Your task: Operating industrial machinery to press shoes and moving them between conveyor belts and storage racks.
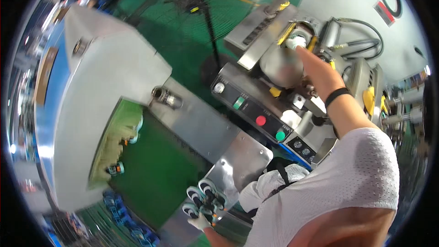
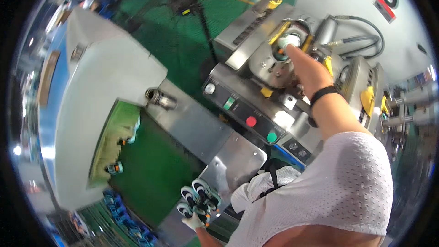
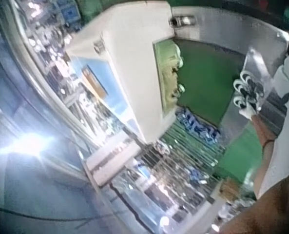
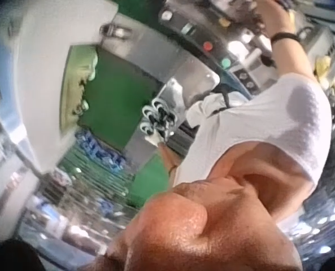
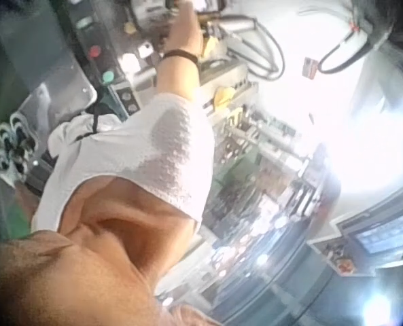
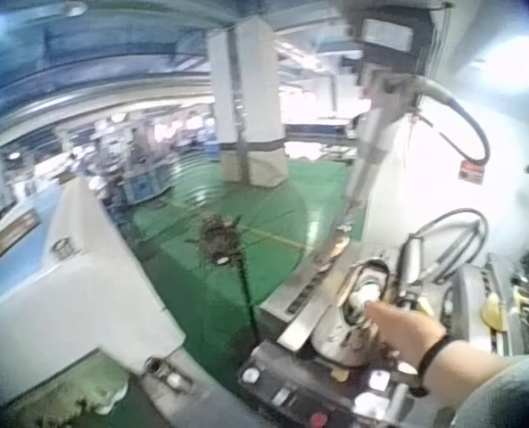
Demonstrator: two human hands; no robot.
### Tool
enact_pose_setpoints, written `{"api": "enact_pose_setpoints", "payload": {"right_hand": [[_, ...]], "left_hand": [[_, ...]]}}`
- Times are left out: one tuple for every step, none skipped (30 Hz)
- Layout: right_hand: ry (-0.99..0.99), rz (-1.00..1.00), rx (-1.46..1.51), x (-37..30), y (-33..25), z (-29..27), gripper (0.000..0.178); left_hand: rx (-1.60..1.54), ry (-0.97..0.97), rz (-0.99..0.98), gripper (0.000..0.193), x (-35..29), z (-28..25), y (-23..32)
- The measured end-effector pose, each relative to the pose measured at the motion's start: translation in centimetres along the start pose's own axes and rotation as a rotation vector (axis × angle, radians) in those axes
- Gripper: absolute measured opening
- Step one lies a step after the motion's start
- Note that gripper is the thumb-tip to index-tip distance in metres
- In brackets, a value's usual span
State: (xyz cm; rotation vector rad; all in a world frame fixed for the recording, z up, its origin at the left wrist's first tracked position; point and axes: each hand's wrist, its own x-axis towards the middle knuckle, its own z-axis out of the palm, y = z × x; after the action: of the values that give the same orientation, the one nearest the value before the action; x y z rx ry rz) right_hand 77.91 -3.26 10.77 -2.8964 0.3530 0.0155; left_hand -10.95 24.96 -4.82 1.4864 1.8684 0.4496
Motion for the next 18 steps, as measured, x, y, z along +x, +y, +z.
{"api": "enact_pose_setpoints", "payload": {"right_hand": [[-0.076,-0.051,0.069,1.3,1.0,-0.4,0.043],[-0.143,-0.052,0.166,5.6,3.6,-3.3,0.047],[-0.081,-0.059,0.305,4.0,3.4,-3.2,0.052],[0.004,-0.116,0.239,-1.1,-2.3,-2.5,0.060],[0.042,-0.394,0.589,-10.4,-5.2,-4.7,0.066],[0.083,-0.450,0.858,-19.3,-7.5,-7.9,0.068],[0.069,-0.519,0.805,-22.2,-6.4,-7.7,0.072],[0.052,-0.633,0.861,-27.0,-4.5,-7.3,0.073],[0.014,-0.684,0.740,-33.0,-4.4,-7.3,0.073],[0.141,-0.795,0.513,-38.0,-3.6,-6.7,0.075],[0.082,-0.786,0.484,-40.8,-1.5,-4.0,0.082],[0.101,-0.754,0.155,-41.9,0.9,-1.3,0.087],[0.007,-0.697,0.066,-42.0,5.8,3.7,0.089],[-0.002,-0.746,-0.182,-42.4,8.4,5.1,0.088],[-0.056,-0.718,-0.192,-43.0,7.7,4.7,0.088],[-0.101,-0.690,-0.198,-43.2,6.7,4.5,0.088],[-0.057,-0.704,-0.136,-42.9,7.4,4.6,0.090],[-0.021,-0.736,-0.060,-42.8,7.6,4.9,0.093]], "left_hand": [[-0.130,-0.072,-0.001,0.051,0.9,-0.2,-0.8],[-0.069,-0.189,0.007,0.050,2.9,1.5,-2.5],[0.215,-0.228,0.008,0.060,1.5,0.2,2.6],[0.568,0.114,0.201,0.074,2.0,-2.6,1.5],[0.563,0.107,0.247,0.083,3.1,-4.5,2.6],[0.426,0.098,0.301,0.076,4.8,-4.6,4.8],[0.269,0.106,0.346,0.067,5.6,-2.7,9.0],[0.107,-0.004,0.321,0.063,5.8,-0.9,13.5],[-0.033,-0.031,0.416,0.065,8.6,0.6,14.0],[0.057,-0.124,0.504,0.068,10.2,2.5,17.0],[-0.111,-0.246,0.595,0.072,12.4,5.5,19.3],[-0.123,-0.346,0.639,0.074,13.0,8.4,23.1],[-0.190,-0.363,0.694,0.072,13.8,12.1,26.1],[-0.182,-0.449,0.778,0.075,14.4,14.5,29.5],[-0.221,-0.467,0.833,0.082,15.9,17.0,31.1],[-0.142,-0.460,0.810,0.089,17.7,19.6,32.9],[-0.224,-0.495,0.867,0.094,18.5,22.2,34.8],[-0.272,-0.457,0.949,0.104,21.0,24.7,35.5]]}}
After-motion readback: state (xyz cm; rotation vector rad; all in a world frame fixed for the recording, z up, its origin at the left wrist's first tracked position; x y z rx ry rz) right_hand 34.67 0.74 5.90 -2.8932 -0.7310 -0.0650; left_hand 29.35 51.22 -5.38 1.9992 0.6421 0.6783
